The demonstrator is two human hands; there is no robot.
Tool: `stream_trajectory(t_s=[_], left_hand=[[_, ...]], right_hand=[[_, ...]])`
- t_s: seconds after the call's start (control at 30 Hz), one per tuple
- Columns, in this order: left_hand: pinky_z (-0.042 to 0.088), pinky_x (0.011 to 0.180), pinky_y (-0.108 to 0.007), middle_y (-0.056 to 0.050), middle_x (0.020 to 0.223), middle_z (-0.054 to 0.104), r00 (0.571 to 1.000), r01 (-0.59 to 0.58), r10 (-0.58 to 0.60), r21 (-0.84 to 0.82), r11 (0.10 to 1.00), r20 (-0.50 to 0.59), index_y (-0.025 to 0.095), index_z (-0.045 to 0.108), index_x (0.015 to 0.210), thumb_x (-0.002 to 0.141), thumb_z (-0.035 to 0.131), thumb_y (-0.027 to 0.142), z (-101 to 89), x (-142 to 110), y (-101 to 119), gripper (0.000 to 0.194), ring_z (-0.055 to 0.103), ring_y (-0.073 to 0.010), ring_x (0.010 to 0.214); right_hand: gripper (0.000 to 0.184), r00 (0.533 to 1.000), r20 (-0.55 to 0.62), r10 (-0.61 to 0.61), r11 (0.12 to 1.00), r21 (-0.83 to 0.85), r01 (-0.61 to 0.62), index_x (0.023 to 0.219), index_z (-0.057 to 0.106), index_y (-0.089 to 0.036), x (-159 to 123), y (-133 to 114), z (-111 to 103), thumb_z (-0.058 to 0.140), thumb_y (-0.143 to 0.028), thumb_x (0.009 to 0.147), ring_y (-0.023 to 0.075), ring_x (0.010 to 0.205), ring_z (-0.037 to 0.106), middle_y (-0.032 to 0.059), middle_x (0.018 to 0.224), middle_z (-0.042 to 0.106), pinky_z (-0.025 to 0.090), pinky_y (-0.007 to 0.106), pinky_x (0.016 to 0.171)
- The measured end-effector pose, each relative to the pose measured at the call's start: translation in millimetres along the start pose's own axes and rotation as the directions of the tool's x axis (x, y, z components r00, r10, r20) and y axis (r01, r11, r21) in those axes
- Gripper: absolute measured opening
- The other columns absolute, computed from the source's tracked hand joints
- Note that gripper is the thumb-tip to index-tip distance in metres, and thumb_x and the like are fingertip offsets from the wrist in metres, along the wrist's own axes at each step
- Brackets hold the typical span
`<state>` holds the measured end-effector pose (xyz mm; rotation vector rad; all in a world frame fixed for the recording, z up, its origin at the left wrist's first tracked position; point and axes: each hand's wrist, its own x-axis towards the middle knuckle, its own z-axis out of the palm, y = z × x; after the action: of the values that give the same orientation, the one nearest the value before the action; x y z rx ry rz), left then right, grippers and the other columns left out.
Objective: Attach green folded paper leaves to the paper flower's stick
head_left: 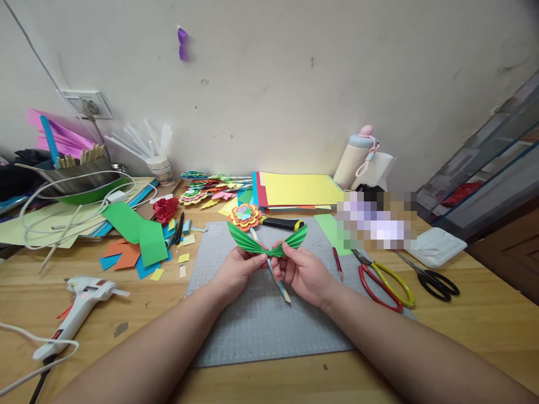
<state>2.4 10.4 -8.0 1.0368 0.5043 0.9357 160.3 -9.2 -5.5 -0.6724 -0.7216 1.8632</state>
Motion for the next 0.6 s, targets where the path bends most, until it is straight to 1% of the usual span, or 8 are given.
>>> stream_trajectory(t_s=[0.07,0.2,0.27,0.37,0.47,0.53,0.6], left_hand=[[0.047,0.072,-0.032,-0.002,0.072,0.063,0.999,-0.017,0.017,0.019,1.0,0.038,0.014,0.064,0.083,0.08,0.061,0.022,-0.5,-0.1,0.2,0.009,0.06,-0.0151,0.065],[0.046,0.073,-0.032,-0.002,0.072,0.063,0.999,-0.027,0.026,0.053,0.998,0.029,0.014,0.062,0.081,0.08,0.061,0.021,-2.8,-0.1,0.6,0.007,0.06,-0.0149,0.066],[0.046,0.074,-0.032,-0.003,0.073,0.064,1.0,-0.017,0.016,0.036,0.999,0.01,0.014,0.063,0.084,0.079,0.063,0.021,-3.3,-0.6,0.8,0.009,0.06,-0.0153,0.068],[0.046,0.076,-0.032,-0.005,0.079,0.065,1.0,0.023,-0.023,-0.054,0.998,-0.012,0.013,0.065,0.091,0.076,0.067,0.025,-2.6,-1.6,1.8,0.019,0.06,-0.0163,0.074],[0.045,0.077,-0.032,-0.007,0.08,0.065,0.995,0.095,-0.094,-0.127,0.987,0.02,0.012,0.066,0.092,0.075,0.068,0.029,-1.9,-2.6,3.4,0.023,0.059,-0.0165,0.076],[0.045,0.077,-0.032,-0.006,0.081,0.066,0.992,0.126,-0.123,-0.136,0.983,0.033,0.014,0.067,0.09,0.072,0.071,0.031,-1.8,-3.0,4.4,0.026,0.06,-0.0165,0.076],[0.045,0.077,-0.032,-0.005,0.079,0.067,0.994,0.105,-0.105,-0.092,0.99,0.011,0.015,0.069,0.087,0.067,0.075,0.032,-1.4,-3.2,5.2,0.027,0.06,-0.0169,0.076]], right_hand=[[0.021,1.0,0.025,0.004,1.0,-0.02,-0.004,0.085,0.06,-0.015,-1.5,0.1,1.3,0.059,-0.036,0.083,0.0099,0.055,0.056,0.0028,0.067,0.064,0.045,0.021,0.054],[0.02,1.0,0.027,0.011,1.0,-0.019,-0.011,0.086,0.061,-0.015,-1.9,0.0,1.9,0.059,-0.035,0.083,0.0098,0.055,0.056,0.0027,0.067,0.064,0.044,0.021,0.053],[0.02,1.0,0.019,0.022,1.0,0.001,-0.022,0.086,0.061,-0.015,-1.2,-0.6,1.4,0.06,-0.035,0.082,0.0098,0.055,0.056,0.0029,0.067,0.064,0.044,0.021,0.053],[0.019,0.999,0.011,0.04,0.998,0.046,-0.04,0.086,0.062,-0.016,-0.8,-1.6,0.8,0.061,-0.034,0.082,0.0091,0.054,0.056,0.0024,0.066,0.063,0.045,0.021,0.054],[0.019,0.999,0.028,0.04,0.997,0.072,-0.042,0.088,0.062,-0.016,-1.1,-0.5,0.4,0.063,-0.034,0.081,0.0085,0.055,0.056,0.0021,0.066,0.063,0.045,0.02,0.054],[0.02,0.998,0.03,0.054,0.994,0.094,-0.056,0.089,0.062,-0.016,-0.7,1.4,-0.1,0.064,-0.034,0.08,0.0082,0.055,0.056,0.0019,0.066,0.063,0.045,0.019,0.053],[0.019,0.996,-0.004,0.092,0.986,0.14,-0.09,0.089,0.062,-0.016,0.5,3.1,-0.9,0.064,-0.033,0.081,0.0072,0.054,0.055,0.0013,0.065,0.062,0.045,0.018,0.052]])
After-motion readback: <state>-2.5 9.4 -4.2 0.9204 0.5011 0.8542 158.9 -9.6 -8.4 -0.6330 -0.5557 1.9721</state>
